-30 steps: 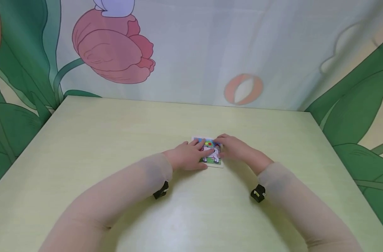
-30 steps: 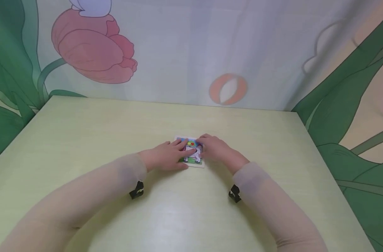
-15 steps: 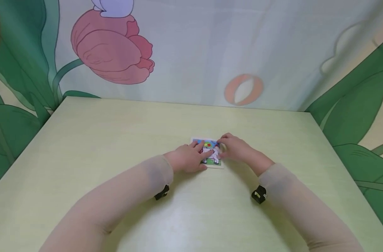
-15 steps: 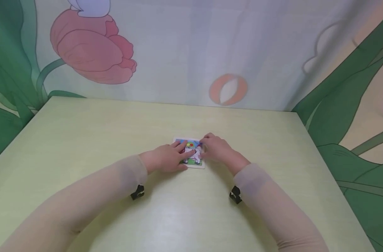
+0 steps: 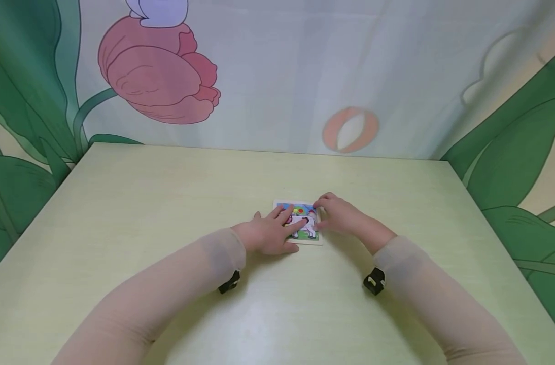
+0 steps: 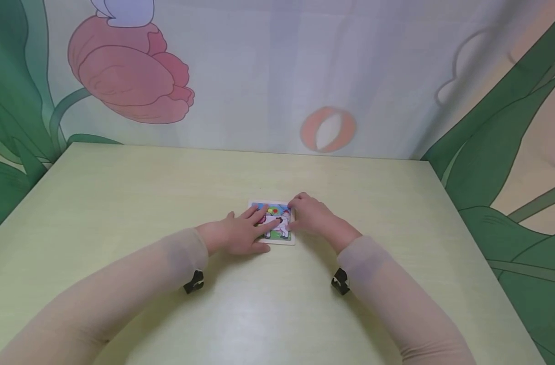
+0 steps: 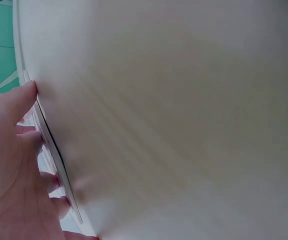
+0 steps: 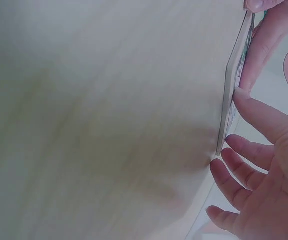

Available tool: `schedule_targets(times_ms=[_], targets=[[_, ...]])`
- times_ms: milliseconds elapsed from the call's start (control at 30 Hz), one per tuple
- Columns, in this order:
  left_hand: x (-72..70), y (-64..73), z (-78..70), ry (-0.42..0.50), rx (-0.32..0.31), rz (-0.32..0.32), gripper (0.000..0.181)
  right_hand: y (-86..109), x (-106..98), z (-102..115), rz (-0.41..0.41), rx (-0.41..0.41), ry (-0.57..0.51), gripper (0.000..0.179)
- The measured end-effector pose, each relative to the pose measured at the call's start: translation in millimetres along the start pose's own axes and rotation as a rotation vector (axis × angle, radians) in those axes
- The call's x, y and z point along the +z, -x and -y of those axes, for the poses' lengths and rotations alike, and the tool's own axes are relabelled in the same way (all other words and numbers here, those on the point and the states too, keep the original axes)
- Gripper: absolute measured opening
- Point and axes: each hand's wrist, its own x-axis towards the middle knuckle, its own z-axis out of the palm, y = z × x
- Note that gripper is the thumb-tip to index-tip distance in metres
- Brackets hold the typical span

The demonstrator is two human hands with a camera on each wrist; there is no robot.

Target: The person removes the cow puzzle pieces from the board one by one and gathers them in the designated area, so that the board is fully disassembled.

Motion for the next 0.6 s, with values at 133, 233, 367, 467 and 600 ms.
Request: schedule_targets(times_ms=[133,233,367,467,600], targets=[[3.1,-3.4,1.3,0.011,-0.003,0.006,0.074,0.3,-0.2,-0.4,-0.003,-0.008,-0.006,0.056],[3.2,-3.1,1.0,0.016,-0.003,0.005,0.078,0.3,-0.5,0.1,-0.004,-0.008,-0.007,0.056],[3.1,-2.2,0.6,0.006,-0.005,0.005,0.081,0.3,-0.5,1.0,-0.005,-0.009,-0.010,0.057],[3.3,-1.3,0.3,0.004,-0.007,0.012,0.081,0.5,0.2,0.9,-0.004,-0.014,-0.015,0.057],[1.9,3.6,-1.5,0.005,-0.006,0.009,0.082,-0.3,1.6,-0.9,-0.008,-0.028,-0.019,0.057]])
